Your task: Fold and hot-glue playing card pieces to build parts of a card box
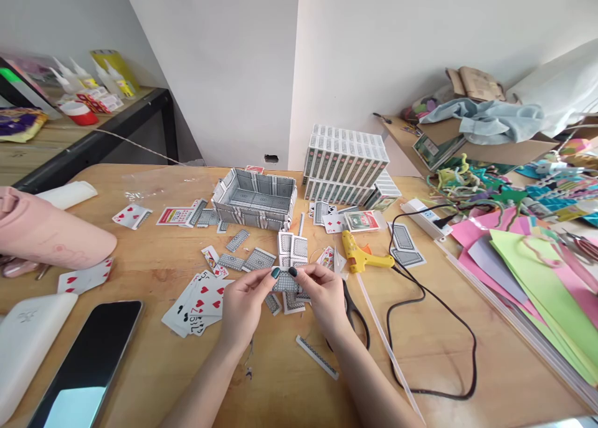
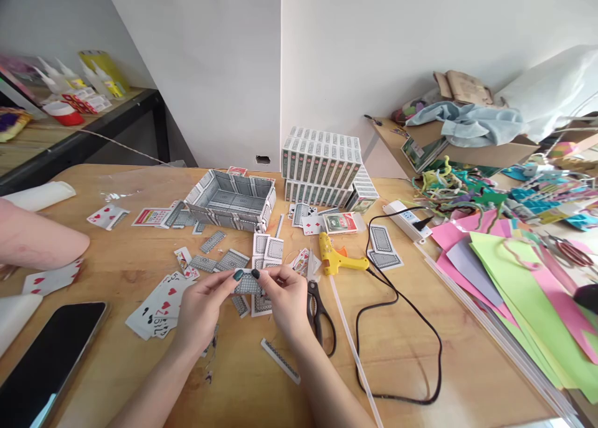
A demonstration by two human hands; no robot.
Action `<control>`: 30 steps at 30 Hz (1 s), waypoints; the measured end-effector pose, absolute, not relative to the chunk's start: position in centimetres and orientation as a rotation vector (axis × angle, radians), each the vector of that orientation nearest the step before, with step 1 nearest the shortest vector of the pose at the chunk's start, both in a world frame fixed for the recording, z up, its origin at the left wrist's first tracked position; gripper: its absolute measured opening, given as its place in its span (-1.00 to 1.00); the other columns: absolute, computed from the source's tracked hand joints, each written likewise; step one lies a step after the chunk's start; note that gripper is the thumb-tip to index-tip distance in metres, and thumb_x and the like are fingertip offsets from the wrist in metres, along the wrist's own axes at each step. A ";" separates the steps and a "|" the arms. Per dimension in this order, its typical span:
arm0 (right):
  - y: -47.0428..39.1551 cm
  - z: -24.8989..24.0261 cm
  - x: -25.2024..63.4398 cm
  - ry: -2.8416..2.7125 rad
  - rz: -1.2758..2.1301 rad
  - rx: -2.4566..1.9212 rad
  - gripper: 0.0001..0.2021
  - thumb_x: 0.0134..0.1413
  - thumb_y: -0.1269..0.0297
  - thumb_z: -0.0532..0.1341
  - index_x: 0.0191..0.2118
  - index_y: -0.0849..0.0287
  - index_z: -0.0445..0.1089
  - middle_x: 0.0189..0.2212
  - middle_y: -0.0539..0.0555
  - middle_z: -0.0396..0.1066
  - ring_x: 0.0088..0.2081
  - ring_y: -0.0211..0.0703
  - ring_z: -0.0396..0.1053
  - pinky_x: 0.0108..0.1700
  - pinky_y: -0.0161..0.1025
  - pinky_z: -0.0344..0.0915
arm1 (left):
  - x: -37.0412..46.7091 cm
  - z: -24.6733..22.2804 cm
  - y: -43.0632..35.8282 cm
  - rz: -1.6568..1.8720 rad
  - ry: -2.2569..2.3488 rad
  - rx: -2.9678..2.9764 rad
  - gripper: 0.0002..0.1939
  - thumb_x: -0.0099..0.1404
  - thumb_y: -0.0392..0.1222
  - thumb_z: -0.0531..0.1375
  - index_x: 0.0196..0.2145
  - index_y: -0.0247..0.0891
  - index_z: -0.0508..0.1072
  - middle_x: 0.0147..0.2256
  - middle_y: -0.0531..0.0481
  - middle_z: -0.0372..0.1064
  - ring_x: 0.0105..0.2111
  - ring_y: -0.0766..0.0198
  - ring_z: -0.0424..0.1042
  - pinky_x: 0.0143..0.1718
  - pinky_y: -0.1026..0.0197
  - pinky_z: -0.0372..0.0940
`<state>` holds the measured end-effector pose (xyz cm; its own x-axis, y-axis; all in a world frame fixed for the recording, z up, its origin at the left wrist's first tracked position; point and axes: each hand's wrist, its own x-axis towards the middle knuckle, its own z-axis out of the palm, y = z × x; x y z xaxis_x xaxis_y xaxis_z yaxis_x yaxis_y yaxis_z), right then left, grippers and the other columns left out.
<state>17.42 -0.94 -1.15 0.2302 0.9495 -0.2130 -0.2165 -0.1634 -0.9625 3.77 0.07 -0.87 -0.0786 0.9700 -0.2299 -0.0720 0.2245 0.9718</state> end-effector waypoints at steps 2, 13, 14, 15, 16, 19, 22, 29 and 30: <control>-0.9 -1.2 17.4 -0.783 1.233 -1.307 -0.80 -0.17 0.17 0.33 -0.50 0.23 0.47 -0.58 0.00 0.39 -0.53 -0.30 0.23 -0.47 -0.34 0.18 | 3.8 -0.8 0.0 1.135 1.330 0.954 -0.75 0.03 -0.07 0.30 -0.36 -0.27 0.56 -0.41 -0.02 0.54 -0.35 0.23 0.48 -0.33 0.33 0.37; -1.0 -1.0 17.4 -0.814 1.212 -1.341 -0.79 -0.15 0.17 0.31 -0.51 0.25 0.47 -0.61 -0.01 0.36 -0.57 -0.33 0.19 -0.51 -0.36 0.15 | 3.9 -0.4 0.0 1.134 1.365 0.977 -0.77 0.03 -0.09 0.29 -0.38 -0.29 0.55 -0.41 -0.04 0.54 -0.34 0.21 0.49 -0.33 0.32 0.37; -1.0 -1.0 17.4 -0.815 1.213 -1.344 -0.79 -0.14 0.17 0.31 -0.50 0.25 0.47 -0.61 -0.01 0.36 -0.57 -0.33 0.19 -0.51 -0.35 0.15 | 3.9 -0.3 0.0 1.131 1.368 0.979 -0.77 0.03 -0.09 0.29 -0.38 -0.29 0.55 -0.41 -0.04 0.54 -0.33 0.21 0.49 -0.32 0.32 0.37; -1.0 -1.0 17.4 -0.817 1.214 -1.347 -0.78 -0.14 0.17 0.31 -0.50 0.25 0.47 -0.61 -0.01 0.36 -0.57 -0.33 0.19 -0.51 -0.35 0.15 | 3.9 -0.2 0.0 1.129 1.369 0.980 -0.77 0.03 -0.09 0.29 -0.38 -0.29 0.55 -0.41 -0.04 0.54 -0.33 0.20 0.49 -0.32 0.31 0.37; -1.0 -1.0 17.4 -0.820 1.212 -1.348 -0.78 -0.14 0.16 0.31 -0.50 0.26 0.47 -0.61 0.00 0.36 -0.57 -0.33 0.19 -0.50 -0.35 0.15 | 3.9 -0.2 0.0 1.129 1.369 0.979 -0.77 0.02 -0.09 0.29 -0.38 -0.29 0.55 -0.41 -0.05 0.54 -0.33 0.19 0.49 -0.32 0.31 0.37; -1.1 -1.0 17.4 -0.827 1.203 -1.354 -0.78 -0.14 0.17 0.31 -0.50 0.26 0.47 -0.61 0.00 0.35 -0.56 -0.33 0.18 -0.50 -0.35 0.15 | 3.9 -0.2 0.0 1.135 1.367 0.985 -0.77 0.03 -0.08 0.29 -0.39 -0.29 0.55 -0.43 -0.04 0.54 -0.33 0.19 0.49 -0.33 0.31 0.37; -1.1 -0.9 17.4 -0.825 1.205 -1.354 -0.78 -0.13 0.17 0.30 -0.50 0.27 0.46 -0.60 0.00 0.36 -0.57 -0.34 0.18 -0.51 -0.36 0.14 | 3.9 -0.3 0.0 1.139 1.368 1.009 -0.77 0.04 -0.08 0.29 -0.39 -0.29 0.55 -0.44 -0.03 0.53 -0.34 0.20 0.49 -0.32 0.30 0.37; -1.0 -0.8 17.5 -0.844 1.270 -1.277 -0.79 -0.13 0.17 0.30 -0.49 0.24 0.41 -0.60 -0.03 0.30 -0.56 -0.35 0.16 -0.51 -0.37 0.11 | 3.8 -0.3 0.0 1.144 1.406 1.078 -0.75 0.05 -0.08 0.27 -0.36 -0.30 0.55 -0.42 -0.06 0.52 -0.35 0.17 0.48 -0.32 0.26 0.37; -0.9 -0.8 17.6 -0.872 1.283 -1.268 -0.79 -0.12 0.17 0.30 -0.48 0.23 0.41 -0.59 -0.03 0.31 -0.55 -0.34 0.16 -0.51 -0.38 0.11 | 3.7 -0.2 0.0 1.132 1.411 1.109 -0.76 0.05 -0.09 0.26 -0.36 -0.29 0.55 -0.42 -0.06 0.52 -0.36 0.17 0.48 -0.34 0.26 0.37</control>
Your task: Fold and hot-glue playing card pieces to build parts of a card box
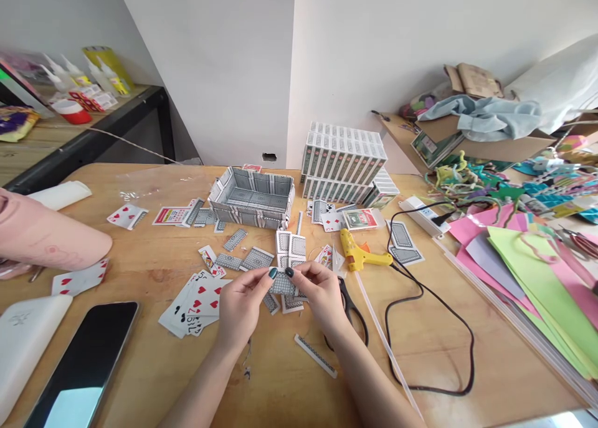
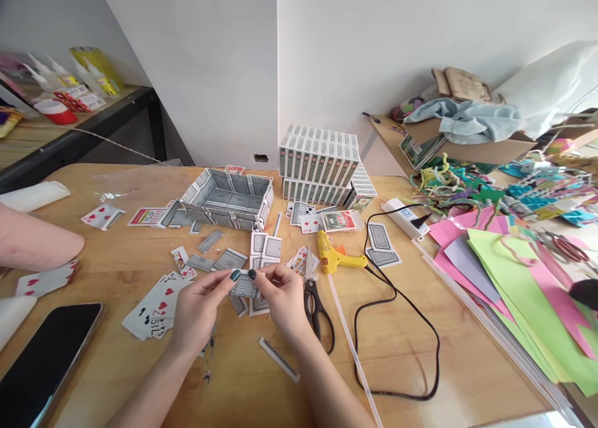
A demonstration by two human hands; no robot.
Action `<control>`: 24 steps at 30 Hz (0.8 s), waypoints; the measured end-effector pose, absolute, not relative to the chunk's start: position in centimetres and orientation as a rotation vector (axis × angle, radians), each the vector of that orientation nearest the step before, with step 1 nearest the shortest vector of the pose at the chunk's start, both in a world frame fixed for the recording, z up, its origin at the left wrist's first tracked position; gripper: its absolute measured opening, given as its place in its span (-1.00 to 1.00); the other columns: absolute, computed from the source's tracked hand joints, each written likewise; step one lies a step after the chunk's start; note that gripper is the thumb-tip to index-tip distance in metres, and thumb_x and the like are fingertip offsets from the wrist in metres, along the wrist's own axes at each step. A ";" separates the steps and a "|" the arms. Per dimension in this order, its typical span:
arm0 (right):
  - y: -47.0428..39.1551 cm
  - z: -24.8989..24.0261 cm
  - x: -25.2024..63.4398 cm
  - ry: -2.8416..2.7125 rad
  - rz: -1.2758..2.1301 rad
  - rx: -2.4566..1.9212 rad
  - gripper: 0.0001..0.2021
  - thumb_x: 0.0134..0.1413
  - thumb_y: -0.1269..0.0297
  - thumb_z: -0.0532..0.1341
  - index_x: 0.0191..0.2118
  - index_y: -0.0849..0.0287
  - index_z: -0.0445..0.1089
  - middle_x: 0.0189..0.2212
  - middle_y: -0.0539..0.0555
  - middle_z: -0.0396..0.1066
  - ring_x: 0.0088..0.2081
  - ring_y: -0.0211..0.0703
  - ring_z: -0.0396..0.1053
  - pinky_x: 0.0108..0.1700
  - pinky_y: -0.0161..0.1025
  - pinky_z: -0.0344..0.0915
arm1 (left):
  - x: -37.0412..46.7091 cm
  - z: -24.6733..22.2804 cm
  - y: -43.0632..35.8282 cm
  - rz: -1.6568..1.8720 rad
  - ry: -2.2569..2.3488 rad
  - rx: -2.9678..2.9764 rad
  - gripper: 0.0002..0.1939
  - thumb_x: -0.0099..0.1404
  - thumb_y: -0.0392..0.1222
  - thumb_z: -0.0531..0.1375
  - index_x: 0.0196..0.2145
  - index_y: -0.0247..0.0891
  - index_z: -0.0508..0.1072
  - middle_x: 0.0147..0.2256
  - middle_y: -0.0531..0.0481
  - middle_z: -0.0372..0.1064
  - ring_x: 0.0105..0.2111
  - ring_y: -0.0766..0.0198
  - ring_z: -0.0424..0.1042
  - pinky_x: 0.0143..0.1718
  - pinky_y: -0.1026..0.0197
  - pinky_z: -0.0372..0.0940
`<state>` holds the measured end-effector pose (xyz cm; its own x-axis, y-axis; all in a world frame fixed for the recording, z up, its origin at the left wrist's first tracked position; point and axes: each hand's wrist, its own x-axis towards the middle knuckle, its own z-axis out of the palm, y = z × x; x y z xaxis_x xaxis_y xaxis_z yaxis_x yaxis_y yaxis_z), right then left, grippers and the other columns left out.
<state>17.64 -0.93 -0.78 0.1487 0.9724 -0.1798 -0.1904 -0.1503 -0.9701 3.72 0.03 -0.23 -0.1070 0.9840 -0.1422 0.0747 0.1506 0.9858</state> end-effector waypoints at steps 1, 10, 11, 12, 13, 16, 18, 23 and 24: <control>-0.9 -0.8 17.8 -0.915 1.297 -1.265 -0.79 -0.11 0.17 0.29 -0.46 0.23 0.41 -0.57 -0.02 0.32 -0.54 -0.34 0.17 -0.51 -0.38 0.11 | 3.6 -0.1 0.1 1.112 1.412 1.149 -0.77 0.06 -0.09 0.26 -0.35 -0.29 0.56 -0.43 -0.05 0.52 -0.37 0.18 0.47 -0.35 0.27 0.36; -0.8 -1.1 18.9 -1.270 1.463 -1.285 -0.81 -0.04 0.18 0.22 -0.44 0.22 0.43 -0.58 -0.01 0.37 -0.54 -0.28 0.30 -0.45 -0.34 0.23 | 2.3 0.3 0.5 0.925 1.358 1.550 -0.84 0.13 -0.13 0.19 -0.42 -0.22 0.54 -0.43 -0.01 0.50 -0.44 0.24 0.42 -0.46 0.32 0.27; -0.8 -1.1 18.9 -1.273 1.464 -1.287 -0.81 -0.03 0.18 0.22 -0.43 0.22 0.42 -0.57 0.00 0.37 -0.53 -0.27 0.31 -0.44 -0.33 0.24 | 2.3 0.3 0.5 0.921 1.358 1.569 -0.84 0.14 -0.14 0.18 -0.42 -0.22 0.53 -0.43 -0.01 0.50 -0.45 0.24 0.42 -0.46 0.32 0.27; -0.8 -1.0 18.8 -1.276 1.463 -1.288 -0.81 -0.02 0.19 0.21 -0.43 0.22 0.42 -0.56 0.00 0.38 -0.53 -0.26 0.32 -0.43 -0.32 0.26 | 2.3 0.3 0.4 0.916 1.359 1.582 -0.84 0.14 -0.14 0.18 -0.42 -0.22 0.53 -0.44 0.00 0.50 -0.46 0.25 0.41 -0.46 0.32 0.26; -0.8 -1.0 18.8 -1.278 1.460 -1.289 -0.82 -0.02 0.20 0.21 -0.43 0.22 0.42 -0.56 0.00 0.38 -0.52 -0.25 0.32 -0.42 -0.31 0.26 | 2.3 0.3 0.4 0.913 1.364 1.590 -0.84 0.14 -0.14 0.17 -0.42 -0.21 0.53 -0.45 0.00 0.49 -0.47 0.26 0.41 -0.46 0.32 0.26; -0.9 -1.0 18.7 -1.279 1.451 -1.282 -0.84 -0.02 0.23 0.21 -0.43 0.22 0.42 -0.56 0.01 0.38 -0.52 -0.24 0.32 -0.42 -0.30 0.27 | 2.3 0.4 0.4 0.900 1.380 1.582 -0.85 0.13 -0.14 0.18 -0.43 -0.21 0.53 -0.46 0.01 0.49 -0.48 0.25 0.40 -0.47 0.31 0.25; -0.9 -1.0 18.6 -1.278 1.447 -1.273 -0.84 -0.02 0.23 0.21 -0.43 0.23 0.42 -0.57 0.01 0.38 -0.52 -0.24 0.32 -0.43 -0.30 0.27 | 2.2 0.3 0.5 0.891 1.383 1.568 -0.85 0.13 -0.15 0.18 -0.43 -0.22 0.53 -0.46 0.01 0.49 -0.47 0.25 0.40 -0.47 0.31 0.25; -1.0 -1.0 18.6 -1.265 1.449 -1.273 -0.84 -0.03 0.22 0.23 -0.43 0.23 0.43 -0.58 -0.01 0.37 -0.53 -0.27 0.30 -0.45 -0.34 0.25 | 1.9 0.2 0.6 0.874 1.374 1.581 -0.84 0.14 -0.14 0.18 -0.42 -0.21 0.55 -0.43 -0.01 0.50 -0.45 0.23 0.41 -0.48 0.31 0.24; -1.0 -1.0 18.6 -1.263 1.460 -1.268 -0.84 -0.04 0.22 0.23 -0.43 0.23 0.42 -0.58 -0.01 0.36 -0.53 -0.28 0.30 -0.46 -0.35 0.24 | 1.8 0.2 0.6 0.872 1.366 1.589 -0.83 0.14 -0.14 0.17 -0.41 -0.20 0.55 -0.42 -0.01 0.50 -0.44 0.23 0.41 -0.48 0.31 0.24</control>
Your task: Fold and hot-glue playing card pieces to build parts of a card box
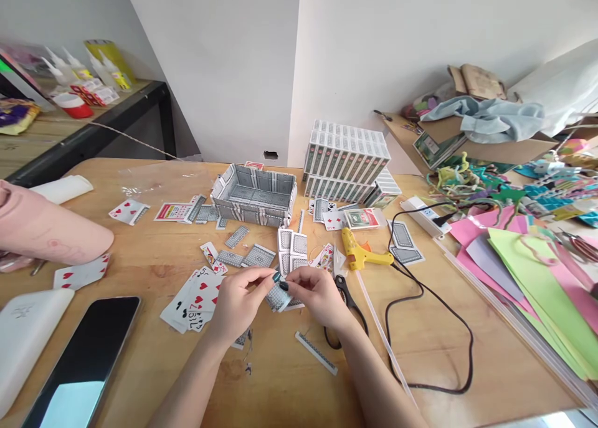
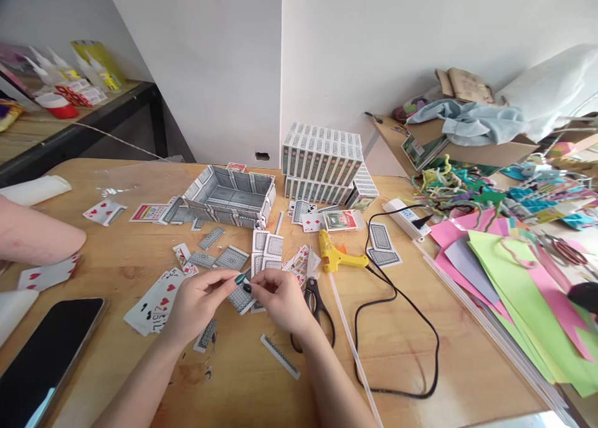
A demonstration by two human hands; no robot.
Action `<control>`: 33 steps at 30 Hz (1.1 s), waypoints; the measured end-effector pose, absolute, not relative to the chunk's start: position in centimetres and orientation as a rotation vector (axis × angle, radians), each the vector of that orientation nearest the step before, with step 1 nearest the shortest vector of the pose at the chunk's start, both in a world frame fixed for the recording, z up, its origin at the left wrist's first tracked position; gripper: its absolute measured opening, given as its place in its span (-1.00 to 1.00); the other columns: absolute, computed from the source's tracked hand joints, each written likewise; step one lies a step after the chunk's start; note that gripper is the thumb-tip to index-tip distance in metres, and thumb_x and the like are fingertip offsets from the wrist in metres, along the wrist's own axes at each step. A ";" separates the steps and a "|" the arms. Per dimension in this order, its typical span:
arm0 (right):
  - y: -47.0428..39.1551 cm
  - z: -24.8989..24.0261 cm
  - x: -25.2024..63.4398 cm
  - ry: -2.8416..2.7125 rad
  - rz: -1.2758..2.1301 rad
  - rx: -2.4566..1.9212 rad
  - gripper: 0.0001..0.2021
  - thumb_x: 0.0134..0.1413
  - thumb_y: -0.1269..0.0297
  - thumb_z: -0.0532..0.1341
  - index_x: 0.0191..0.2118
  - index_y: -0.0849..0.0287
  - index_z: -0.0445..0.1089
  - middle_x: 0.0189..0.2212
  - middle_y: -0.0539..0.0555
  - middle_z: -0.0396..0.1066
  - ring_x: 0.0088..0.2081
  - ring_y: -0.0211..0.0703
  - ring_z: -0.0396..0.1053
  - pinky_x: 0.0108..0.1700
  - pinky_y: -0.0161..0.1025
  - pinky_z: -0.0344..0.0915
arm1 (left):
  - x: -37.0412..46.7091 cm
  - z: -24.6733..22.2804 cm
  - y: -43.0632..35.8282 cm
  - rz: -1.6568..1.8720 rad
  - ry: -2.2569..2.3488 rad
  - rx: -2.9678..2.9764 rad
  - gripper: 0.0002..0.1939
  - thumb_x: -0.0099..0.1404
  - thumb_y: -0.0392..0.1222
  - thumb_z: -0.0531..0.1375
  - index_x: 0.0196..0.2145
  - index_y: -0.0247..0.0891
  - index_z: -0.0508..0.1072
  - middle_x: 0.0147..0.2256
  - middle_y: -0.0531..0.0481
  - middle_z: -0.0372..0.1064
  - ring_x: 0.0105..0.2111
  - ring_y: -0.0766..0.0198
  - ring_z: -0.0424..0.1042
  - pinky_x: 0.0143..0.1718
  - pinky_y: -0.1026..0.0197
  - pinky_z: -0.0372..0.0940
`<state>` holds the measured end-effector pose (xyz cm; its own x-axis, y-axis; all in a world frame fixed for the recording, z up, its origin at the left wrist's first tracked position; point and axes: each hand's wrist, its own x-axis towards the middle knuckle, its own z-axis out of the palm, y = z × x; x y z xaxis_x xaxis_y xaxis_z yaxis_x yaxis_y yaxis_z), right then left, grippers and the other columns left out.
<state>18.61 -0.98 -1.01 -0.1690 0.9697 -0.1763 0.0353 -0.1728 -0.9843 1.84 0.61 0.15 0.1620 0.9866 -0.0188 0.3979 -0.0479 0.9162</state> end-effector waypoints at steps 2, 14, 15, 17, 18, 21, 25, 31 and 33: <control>-1.0 -0.9 18.6 -1.259 1.479 -1.255 -0.84 -0.05 0.22 0.23 -0.44 0.23 0.42 -0.58 -0.02 0.36 -0.53 -0.28 0.30 -0.47 -0.36 0.24 | 1.8 0.2 0.7 0.867 1.347 1.604 -0.82 0.15 -0.14 0.17 -0.37 -0.18 0.56 -0.42 -0.01 0.50 -0.44 0.22 0.41 -0.48 0.30 0.24; -0.9 -0.7 18.7 -1.156 1.557 -1.225 -0.80 -0.12 0.18 0.28 -0.50 0.23 0.42 -0.61 -0.04 0.33 -0.56 -0.32 0.24 -0.50 -0.37 0.17 | 2.1 0.4 0.7 0.869 1.312 1.449 -0.79 0.12 -0.10 0.21 -0.32 -0.20 0.57 -0.42 -0.03 0.50 -0.42 0.21 0.42 -0.46 0.31 0.28; -0.9 -0.6 18.7 -1.119 1.563 -1.217 -0.80 -0.13 0.17 0.29 -0.50 0.23 0.42 -0.62 -0.04 0.32 -0.57 -0.32 0.24 -0.51 -0.37 0.17 | 2.3 0.4 0.6 0.890 1.314 1.386 -0.77 0.11 -0.08 0.21 -0.32 -0.22 0.56 -0.39 -0.04 0.51 -0.39 0.20 0.43 -0.42 0.30 0.29; -0.9 -0.4 18.6 -1.030 1.551 -1.201 -0.78 -0.15 0.16 0.31 -0.52 0.23 0.41 -0.63 -0.05 0.32 -0.57 -0.32 0.24 -0.51 -0.37 0.18 | 2.8 0.4 0.5 0.952 1.284 1.229 -0.72 0.10 -0.05 0.23 -0.27 -0.25 0.54 -0.31 -0.08 0.51 -0.30 0.17 0.44 -0.33 0.28 0.31; -0.8 -0.3 18.5 -0.984 1.536 -1.196 -0.78 -0.16 0.15 0.31 -0.52 0.23 0.41 -0.63 -0.04 0.32 -0.57 -0.31 0.25 -0.50 -0.36 0.19 | 3.0 0.3 0.5 0.972 1.248 1.149 -0.67 0.09 -0.04 0.24 -0.22 -0.27 0.52 -0.28 -0.10 0.51 -0.26 0.15 0.44 -0.29 0.26 0.32; -0.8 0.0 18.2 -0.852 1.496 -1.191 -0.77 -0.20 0.14 0.33 -0.54 0.22 0.41 -0.62 -0.04 0.35 -0.56 -0.29 0.27 -0.46 -0.33 0.21 | 3.4 0.1 0.3 0.958 1.132 0.990 -0.58 0.09 -0.03 0.24 -0.12 -0.31 0.48 -0.27 -0.13 0.50 -0.25 0.12 0.45 -0.28 0.22 0.33; -0.6 0.1 18.0 -0.771 1.478 -1.191 -0.76 -0.24 0.13 0.34 -0.55 0.21 0.41 -0.62 -0.03 0.38 -0.55 -0.28 0.29 -0.43 -0.31 0.23 | 3.3 -0.1 0.4 0.903 1.095 0.950 -0.61 0.10 -0.03 0.23 -0.17 -0.33 0.51 -0.30 -0.14 0.51 -0.32 0.14 0.45 -0.29 0.19 0.33; -0.4 -0.2 18.8 -0.868 1.535 -1.231 -0.74 -0.25 0.11 0.36 -0.57 0.23 0.43 -0.67 -0.04 0.35 -0.60 -0.31 0.26 -0.51 -0.35 0.18 | 3.1 -0.3 0.7 0.880 1.190 0.983 -0.63 0.05 0.01 0.27 -0.25 -0.29 0.55 -0.38 -0.07 0.53 -0.35 0.15 0.45 -0.31 0.21 0.31; -0.4 -0.2 19.1 -0.905 1.572 -1.229 -0.74 -0.25 0.12 0.36 -0.57 0.24 0.44 -0.68 -0.04 0.36 -0.61 -0.32 0.26 -0.53 -0.37 0.17 | 3.1 -0.4 0.7 0.879 1.217 1.004 -0.63 0.03 0.01 0.28 -0.26 -0.29 0.56 -0.39 -0.06 0.52 -0.36 0.15 0.44 -0.31 0.22 0.30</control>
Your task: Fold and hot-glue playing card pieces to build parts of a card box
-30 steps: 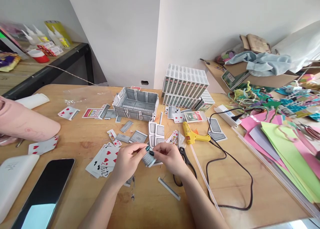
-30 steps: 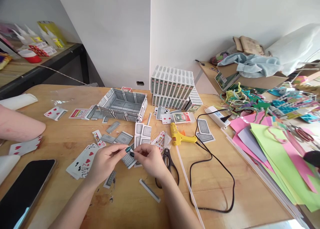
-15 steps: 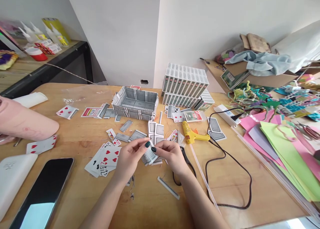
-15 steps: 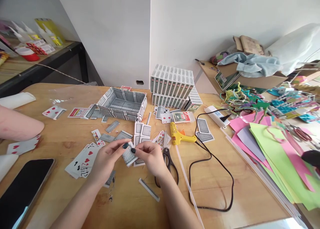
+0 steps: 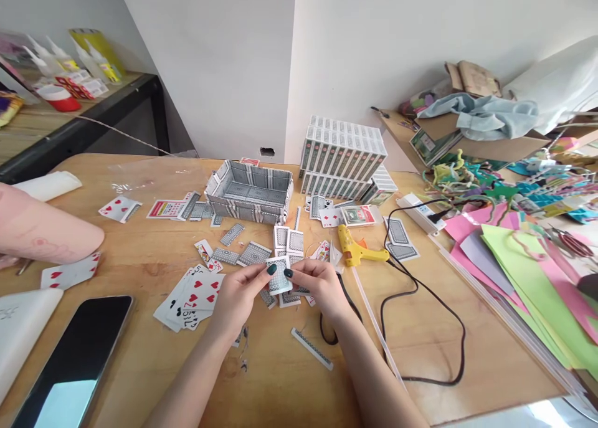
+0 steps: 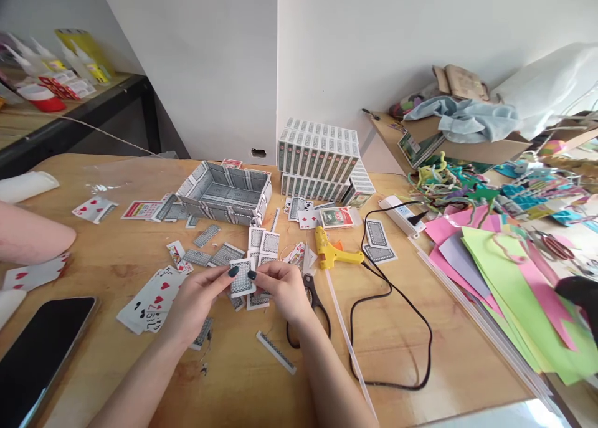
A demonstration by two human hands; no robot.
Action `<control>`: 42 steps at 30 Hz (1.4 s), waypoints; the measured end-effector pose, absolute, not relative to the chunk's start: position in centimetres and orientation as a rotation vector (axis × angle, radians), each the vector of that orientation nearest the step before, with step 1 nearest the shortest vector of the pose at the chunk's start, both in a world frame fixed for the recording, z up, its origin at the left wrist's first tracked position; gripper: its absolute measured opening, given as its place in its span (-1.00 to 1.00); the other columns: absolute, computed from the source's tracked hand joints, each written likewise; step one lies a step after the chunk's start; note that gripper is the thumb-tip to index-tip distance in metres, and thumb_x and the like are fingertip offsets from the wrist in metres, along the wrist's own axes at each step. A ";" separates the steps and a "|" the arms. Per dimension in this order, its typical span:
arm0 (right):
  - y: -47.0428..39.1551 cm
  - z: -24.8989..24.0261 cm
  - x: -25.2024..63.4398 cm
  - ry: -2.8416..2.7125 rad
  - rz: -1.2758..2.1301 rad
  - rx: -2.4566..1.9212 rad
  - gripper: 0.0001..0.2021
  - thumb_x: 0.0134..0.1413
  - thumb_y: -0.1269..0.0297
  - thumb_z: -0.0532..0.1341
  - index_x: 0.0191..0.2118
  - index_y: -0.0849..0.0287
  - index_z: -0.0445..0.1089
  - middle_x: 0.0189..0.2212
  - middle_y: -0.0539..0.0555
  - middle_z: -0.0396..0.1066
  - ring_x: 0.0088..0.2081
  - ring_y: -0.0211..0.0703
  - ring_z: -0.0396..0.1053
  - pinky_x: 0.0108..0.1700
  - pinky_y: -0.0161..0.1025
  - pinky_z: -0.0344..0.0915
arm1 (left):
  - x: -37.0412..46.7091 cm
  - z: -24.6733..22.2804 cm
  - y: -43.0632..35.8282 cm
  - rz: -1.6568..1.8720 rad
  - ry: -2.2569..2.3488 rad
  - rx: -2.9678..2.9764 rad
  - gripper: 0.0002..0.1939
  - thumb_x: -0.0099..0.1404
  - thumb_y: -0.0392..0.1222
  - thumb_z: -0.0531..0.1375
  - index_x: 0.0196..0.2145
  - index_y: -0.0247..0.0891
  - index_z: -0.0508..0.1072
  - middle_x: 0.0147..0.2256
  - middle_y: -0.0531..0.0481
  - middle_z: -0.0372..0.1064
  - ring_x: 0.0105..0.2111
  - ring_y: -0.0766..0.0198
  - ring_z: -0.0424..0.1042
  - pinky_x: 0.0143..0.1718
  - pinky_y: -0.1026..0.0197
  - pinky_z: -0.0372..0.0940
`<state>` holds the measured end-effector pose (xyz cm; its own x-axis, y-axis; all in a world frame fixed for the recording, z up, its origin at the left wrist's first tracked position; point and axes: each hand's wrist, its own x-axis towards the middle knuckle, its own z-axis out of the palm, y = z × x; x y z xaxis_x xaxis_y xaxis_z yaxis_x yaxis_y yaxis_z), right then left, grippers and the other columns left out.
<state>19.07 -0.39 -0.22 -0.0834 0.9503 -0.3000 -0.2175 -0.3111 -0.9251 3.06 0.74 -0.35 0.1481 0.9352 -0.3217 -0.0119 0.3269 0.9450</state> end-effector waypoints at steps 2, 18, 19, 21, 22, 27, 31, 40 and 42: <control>-0.4 -0.2 19.2 -0.930 1.592 -1.224 -0.75 -0.24 0.12 0.36 -0.57 0.24 0.45 -0.67 -0.03 0.37 -0.60 -0.32 0.28 -0.52 -0.37 0.17 | 2.9 -0.4 0.8 0.876 1.244 1.026 -0.64 0.03 0.01 0.28 -0.27 -0.29 0.56 -0.41 -0.05 0.52 -0.37 0.16 0.43 -0.31 0.23 0.29; -0.5 -0.6 19.4 -0.990 1.622 -1.203 -0.75 -0.19 0.11 0.34 -0.51 0.24 0.51 -0.65 -0.01 0.41 -0.59 -0.29 0.32 -0.48 -0.35 0.23 | 2.6 0.2 0.8 0.831 1.313 1.122 -0.77 0.06 -0.04 0.24 -0.45 -0.28 0.54 -0.55 0.05 0.38 -0.44 0.23 0.34 -0.41 0.30 0.20; -0.4 -0.6 19.4 -0.994 1.623 -1.204 -0.74 -0.20 0.11 0.35 -0.51 0.24 0.51 -0.65 -0.01 0.41 -0.59 -0.29 0.32 -0.48 -0.34 0.23 | 2.6 0.3 0.8 0.827 1.315 1.130 -0.78 0.06 -0.05 0.23 -0.48 -0.27 0.53 -0.56 0.06 0.37 -0.45 0.24 0.33 -0.42 0.30 0.19; -0.4 -0.8 19.3 -0.995 1.620 -1.209 -0.75 -0.20 0.11 0.35 -0.51 0.24 0.51 -0.66 -0.01 0.40 -0.60 -0.28 0.32 -0.48 -0.34 0.23 | 2.5 0.3 0.8 0.831 1.314 1.146 -0.78 0.07 -0.05 0.22 -0.53 -0.27 0.49 -0.57 0.07 0.34 -0.46 0.26 0.32 -0.43 0.31 0.18; -0.4 -0.8 19.3 -0.994 1.618 -1.211 -0.75 -0.21 0.11 0.35 -0.51 0.24 0.50 -0.66 -0.01 0.39 -0.60 -0.28 0.32 -0.48 -0.34 0.23 | 2.5 0.2 0.8 0.833 1.315 1.153 -0.77 0.07 -0.05 0.22 -0.55 -0.27 0.48 -0.58 0.07 0.33 -0.46 0.27 0.31 -0.43 0.31 0.17; -0.5 -0.8 19.2 -1.005 1.618 -1.195 -0.75 -0.17 0.11 0.34 -0.49 0.24 0.50 -0.65 -0.01 0.39 -0.58 -0.28 0.33 -0.49 -0.34 0.24 | 2.4 -0.3 0.9 0.837 1.318 1.184 -0.75 0.07 -0.04 0.22 -0.59 -0.28 0.42 -0.60 0.09 0.27 -0.47 0.28 0.30 -0.44 0.31 0.15; -0.6 -0.5 19.1 -1.028 1.606 -1.182 -0.75 -0.12 0.12 0.31 -0.48 0.24 0.50 -0.64 -0.01 0.40 -0.58 -0.29 0.33 -0.49 -0.35 0.24 | 2.3 -0.4 1.0 0.843 1.317 1.185 -0.74 0.06 -0.03 0.22 -0.59 -0.28 0.42 -0.59 0.08 0.28 -0.47 0.28 0.29 -0.45 0.31 0.15; -0.8 -0.5 18.6 -1.024 1.559 -1.188 -0.77 -0.11 0.15 0.30 -0.53 0.23 0.48 -0.65 -0.01 0.38 -0.58 -0.29 0.31 -0.50 -0.36 0.22 | 2.8 0.3 0.7 0.883 1.361 1.170 -0.73 0.08 -0.05 0.19 -0.62 -0.29 0.38 -0.63 0.09 0.24 -0.54 0.34 0.19 -0.51 0.33 0.08; -0.9 -0.5 18.3 -1.022 1.535 -1.197 -0.77 -0.11 0.15 0.30 -0.54 0.23 0.48 -0.65 -0.01 0.38 -0.59 -0.29 0.30 -0.51 -0.36 0.20 | 2.9 0.2 0.6 0.902 1.363 1.195 -0.69 0.12 -0.04 0.16 -0.63 -0.29 0.32 -0.64 0.11 0.17 -0.56 0.37 0.13 -0.53 0.33 0.05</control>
